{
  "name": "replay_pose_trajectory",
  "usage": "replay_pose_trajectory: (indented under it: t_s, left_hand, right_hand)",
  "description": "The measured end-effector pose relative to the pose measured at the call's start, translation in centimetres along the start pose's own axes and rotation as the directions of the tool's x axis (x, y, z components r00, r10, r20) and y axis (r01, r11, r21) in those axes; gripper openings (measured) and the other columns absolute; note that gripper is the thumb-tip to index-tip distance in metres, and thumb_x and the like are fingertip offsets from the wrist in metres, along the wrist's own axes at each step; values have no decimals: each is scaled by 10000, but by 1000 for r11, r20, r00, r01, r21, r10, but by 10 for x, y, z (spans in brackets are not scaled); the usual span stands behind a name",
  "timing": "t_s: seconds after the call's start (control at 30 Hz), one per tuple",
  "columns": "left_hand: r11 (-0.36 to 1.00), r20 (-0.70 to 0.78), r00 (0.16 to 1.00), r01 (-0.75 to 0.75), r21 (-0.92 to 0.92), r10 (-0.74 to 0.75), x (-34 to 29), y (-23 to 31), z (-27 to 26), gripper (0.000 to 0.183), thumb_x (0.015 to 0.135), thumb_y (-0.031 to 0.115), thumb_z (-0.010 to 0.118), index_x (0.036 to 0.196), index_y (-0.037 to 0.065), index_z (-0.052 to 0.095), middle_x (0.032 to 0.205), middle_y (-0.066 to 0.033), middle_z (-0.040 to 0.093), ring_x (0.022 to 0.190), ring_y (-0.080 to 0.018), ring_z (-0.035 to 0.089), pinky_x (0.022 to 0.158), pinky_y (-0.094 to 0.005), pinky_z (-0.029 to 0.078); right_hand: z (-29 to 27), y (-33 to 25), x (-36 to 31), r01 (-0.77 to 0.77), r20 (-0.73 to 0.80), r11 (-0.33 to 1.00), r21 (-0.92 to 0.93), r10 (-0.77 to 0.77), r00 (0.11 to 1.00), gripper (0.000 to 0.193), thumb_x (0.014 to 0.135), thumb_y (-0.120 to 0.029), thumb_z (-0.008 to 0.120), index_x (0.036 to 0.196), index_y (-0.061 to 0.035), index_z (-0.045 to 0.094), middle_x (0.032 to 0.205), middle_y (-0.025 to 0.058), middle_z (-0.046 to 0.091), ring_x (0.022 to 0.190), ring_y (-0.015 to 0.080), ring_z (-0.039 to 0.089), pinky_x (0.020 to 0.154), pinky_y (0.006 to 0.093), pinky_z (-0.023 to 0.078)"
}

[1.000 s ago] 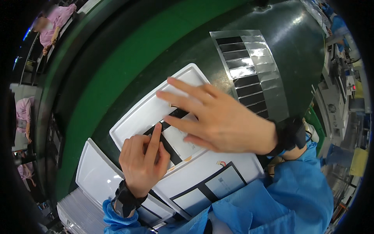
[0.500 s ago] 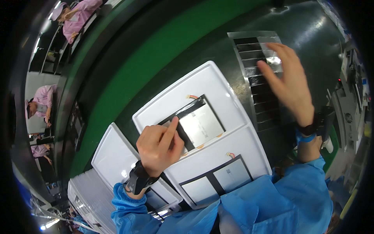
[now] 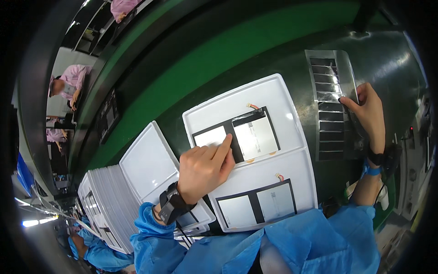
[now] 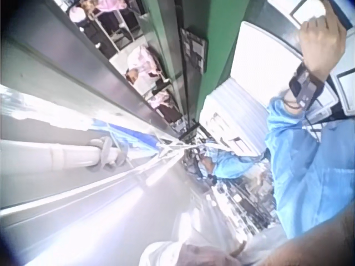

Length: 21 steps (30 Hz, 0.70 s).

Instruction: Installing a battery and applying protective strips inside a tablet or laptop chassis.

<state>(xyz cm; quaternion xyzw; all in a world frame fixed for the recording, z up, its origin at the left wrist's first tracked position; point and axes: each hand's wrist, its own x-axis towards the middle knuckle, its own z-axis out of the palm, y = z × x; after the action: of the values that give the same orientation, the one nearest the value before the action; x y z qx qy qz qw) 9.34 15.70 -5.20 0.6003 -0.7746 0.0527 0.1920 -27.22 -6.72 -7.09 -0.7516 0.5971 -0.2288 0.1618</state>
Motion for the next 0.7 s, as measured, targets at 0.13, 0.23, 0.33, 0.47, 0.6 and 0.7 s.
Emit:
replay_pose_trajectory:
  t_s: [0.13,0.23,0.33,0.47,0.6,0.7]
  left_hand:
    - [979,162,966,203,23,-204,-6,29,-10,547,865,160,733,1374,-2,614,647,-31,579,502,-176,562,496,-333,461]
    - [988,12,988,151,-22,-151,-4,33,-3,584,873,175,732,1405,-11,581,651,-49,584,518,-198,585,509,-345,471]
    - [974,99,972,218,-68,-211,5,49,-10,633,890,212,728,1438,-37,531,678,-80,616,539,-224,613,523,-351,483]
    - [956,138,955,276,-96,-261,14,58,0,680,908,254,718,1463,-60,484,680,-91,638,522,-241,613,519,-349,489]
    - [947,162,939,316,-55,-303,11,52,24,678,913,275,712,1455,-67,488,647,-74,638,479,-230,596,498,-348,487]
    - [964,57,964,262,-39,-259,7,51,35,626,924,265,691,1418,-81,525,609,-49,601,459,-205,566,506,-333,479]
  right_hand:
    - [6,1,-1,-55,6,995,81,55,998,382,823,-226,879,923,-19,575,818,33,608,732,100,551,655,267,451]
    - [10,16,4,25,30,962,273,-35,999,273,893,-148,814,968,-33,577,858,9,658,781,72,590,678,242,462]
    - [8,3,2,-69,117,796,602,-2,993,303,937,-120,758,1159,-43,566,930,13,715,836,64,651,685,213,472]
    - [6,-3,-3,-57,172,754,654,-75,982,516,955,-144,734,1414,-24,531,905,5,702,810,71,646,657,206,460]
    - [2,-14,-5,-61,254,719,692,-164,953,415,970,-159,705,1343,-8,605,864,-14,667,774,70,639,626,202,441]
    - [-5,-15,-4,-93,293,698,710,-172,941,387,962,-163,716,1303,-4,624,861,-14,665,766,67,640,617,199,427]
